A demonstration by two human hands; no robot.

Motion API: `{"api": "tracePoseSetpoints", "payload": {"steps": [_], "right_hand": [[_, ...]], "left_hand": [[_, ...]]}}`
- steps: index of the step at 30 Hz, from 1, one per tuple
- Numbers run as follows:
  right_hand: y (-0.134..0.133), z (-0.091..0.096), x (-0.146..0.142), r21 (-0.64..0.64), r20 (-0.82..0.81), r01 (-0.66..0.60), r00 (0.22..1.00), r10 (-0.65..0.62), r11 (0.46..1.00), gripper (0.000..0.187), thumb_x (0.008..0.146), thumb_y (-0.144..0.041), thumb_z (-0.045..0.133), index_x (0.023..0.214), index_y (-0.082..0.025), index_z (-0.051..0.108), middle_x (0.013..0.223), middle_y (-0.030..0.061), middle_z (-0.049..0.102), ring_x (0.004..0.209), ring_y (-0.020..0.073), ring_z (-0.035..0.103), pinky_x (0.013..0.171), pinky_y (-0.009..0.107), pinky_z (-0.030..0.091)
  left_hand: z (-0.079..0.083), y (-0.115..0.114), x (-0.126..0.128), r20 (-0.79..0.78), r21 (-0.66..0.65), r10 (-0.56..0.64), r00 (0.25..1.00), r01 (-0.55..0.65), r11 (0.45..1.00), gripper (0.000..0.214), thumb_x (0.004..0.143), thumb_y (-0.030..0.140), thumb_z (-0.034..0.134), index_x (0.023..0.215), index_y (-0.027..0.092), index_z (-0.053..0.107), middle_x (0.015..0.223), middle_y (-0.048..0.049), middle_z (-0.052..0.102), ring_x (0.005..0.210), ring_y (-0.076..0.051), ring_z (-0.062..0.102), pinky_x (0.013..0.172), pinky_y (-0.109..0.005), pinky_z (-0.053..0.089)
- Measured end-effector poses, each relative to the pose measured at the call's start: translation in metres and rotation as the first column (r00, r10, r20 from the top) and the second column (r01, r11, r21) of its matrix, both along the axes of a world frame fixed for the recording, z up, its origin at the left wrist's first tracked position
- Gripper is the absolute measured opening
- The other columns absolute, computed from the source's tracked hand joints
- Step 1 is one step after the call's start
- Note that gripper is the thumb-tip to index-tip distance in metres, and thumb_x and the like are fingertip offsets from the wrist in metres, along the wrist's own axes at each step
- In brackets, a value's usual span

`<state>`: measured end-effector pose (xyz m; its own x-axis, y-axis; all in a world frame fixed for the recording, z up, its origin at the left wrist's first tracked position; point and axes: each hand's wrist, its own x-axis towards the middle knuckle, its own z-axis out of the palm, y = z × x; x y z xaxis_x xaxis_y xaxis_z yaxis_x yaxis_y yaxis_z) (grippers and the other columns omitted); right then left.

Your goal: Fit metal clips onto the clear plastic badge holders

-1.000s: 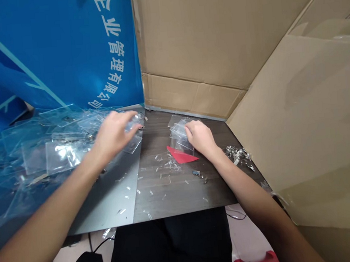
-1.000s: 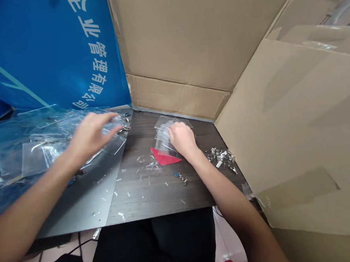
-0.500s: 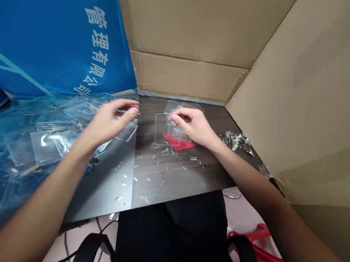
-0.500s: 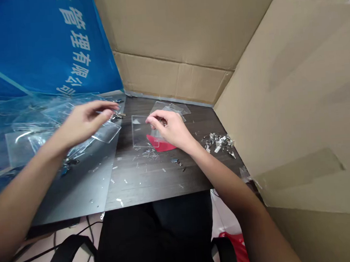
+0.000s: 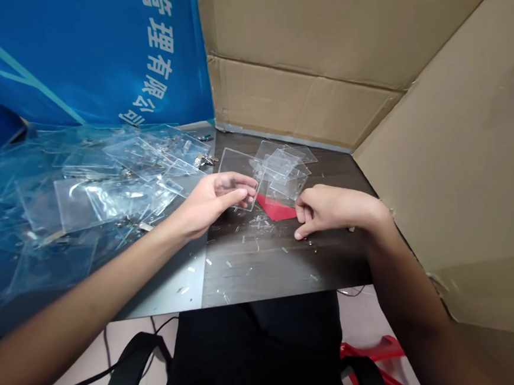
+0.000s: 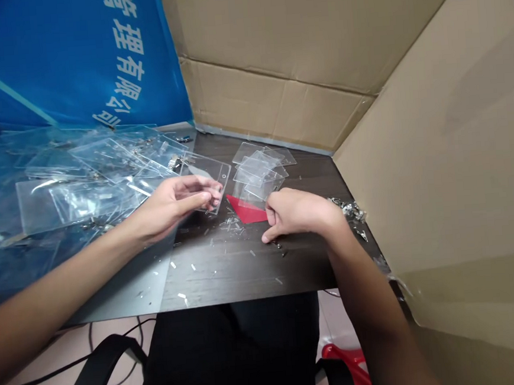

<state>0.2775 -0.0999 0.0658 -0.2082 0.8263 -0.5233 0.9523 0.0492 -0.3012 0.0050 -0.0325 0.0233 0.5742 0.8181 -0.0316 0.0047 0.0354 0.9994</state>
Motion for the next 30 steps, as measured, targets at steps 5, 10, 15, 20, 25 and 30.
{"api": "tracePoseSetpoints", "payload": {"steps": [5,10,15,20,25,30], "right_hand": [[0.003,-0.009,-0.012,-0.069,0.006,-0.057,0.998,0.058,0.996,0.026,0.078,-0.03,0.097,0.071,-0.022,0.074,0.075,0.0022,0.079,0.072,0.0198,0.071,0.064,0.03,0.046],[-0.001,-0.001,-0.01,-0.068,-0.043,-0.069,0.997,0.066,0.995,0.022,0.081,-0.027,0.093,0.072,-0.021,0.073,0.074,0.0003,0.078,0.068,0.0174,0.07,0.065,0.029,0.047],[-0.007,0.004,-0.004,-0.055,0.078,0.005,0.997,0.0,0.998,0.032,0.067,-0.028,0.102,0.074,-0.023,0.071,0.076,-0.0009,0.079,0.071,0.0188,0.071,0.063,0.029,0.044],[-0.008,0.001,-0.006,-0.053,0.126,0.0,0.992,0.007,0.999,0.021,0.07,-0.013,0.091,0.074,-0.022,0.072,0.079,0.0012,0.08,0.073,0.0196,0.072,0.063,0.029,0.044],[-0.001,0.002,-0.005,-0.057,-0.137,-0.09,0.987,0.082,0.994,0.007,0.083,-0.014,0.078,0.087,-0.02,0.08,0.082,0.003,0.083,0.075,0.0188,0.074,0.071,0.028,0.051],[0.009,-0.003,-0.01,0.018,-0.543,-0.231,0.814,0.204,0.973,0.02,0.103,-0.033,0.07,0.107,-0.017,0.081,0.099,0.007,0.083,0.085,0.0181,0.074,0.08,0.029,0.055]], "left_hand": [[-0.001,-0.006,0.003,-0.038,0.038,0.029,0.999,-0.027,0.999,0.031,0.08,0.032,0.091,0.102,0.014,0.076,0.095,-0.0092,0.084,0.087,-0.021,0.078,0.086,-0.036,0.061],[-0.003,-0.007,0.006,-0.062,0.025,0.03,0.998,-0.029,0.999,0.028,0.078,0.032,0.091,0.091,0.016,0.071,0.089,-0.0085,0.083,0.084,-0.021,0.079,0.084,-0.036,0.061],[-0.01,-0.006,0.008,-0.046,0.026,0.052,0.998,-0.051,0.998,0.031,0.073,0.031,0.092,0.083,0.018,0.066,0.086,-0.0063,0.081,0.08,-0.019,0.077,0.081,-0.035,0.06],[-0.013,-0.007,0.01,-0.059,0.042,0.052,0.997,-0.049,0.998,0.03,0.074,0.032,0.092,0.086,0.019,0.068,0.083,-0.0043,0.08,0.082,-0.019,0.075,0.083,-0.035,0.057],[-0.017,-0.006,0.01,-0.063,0.026,0.066,0.996,-0.064,0.998,0.02,0.077,0.032,0.089,0.084,0.017,0.077,0.093,-0.0069,0.081,0.089,-0.02,0.073,0.089,-0.037,0.054],[-0.019,-0.003,0.011,0.047,-0.096,0.107,0.993,-0.102,0.99,0.032,0.07,0.023,0.088,0.096,0.017,0.07,0.09,-0.0043,0.077,0.086,-0.017,0.07,0.085,-0.034,0.051]]}}
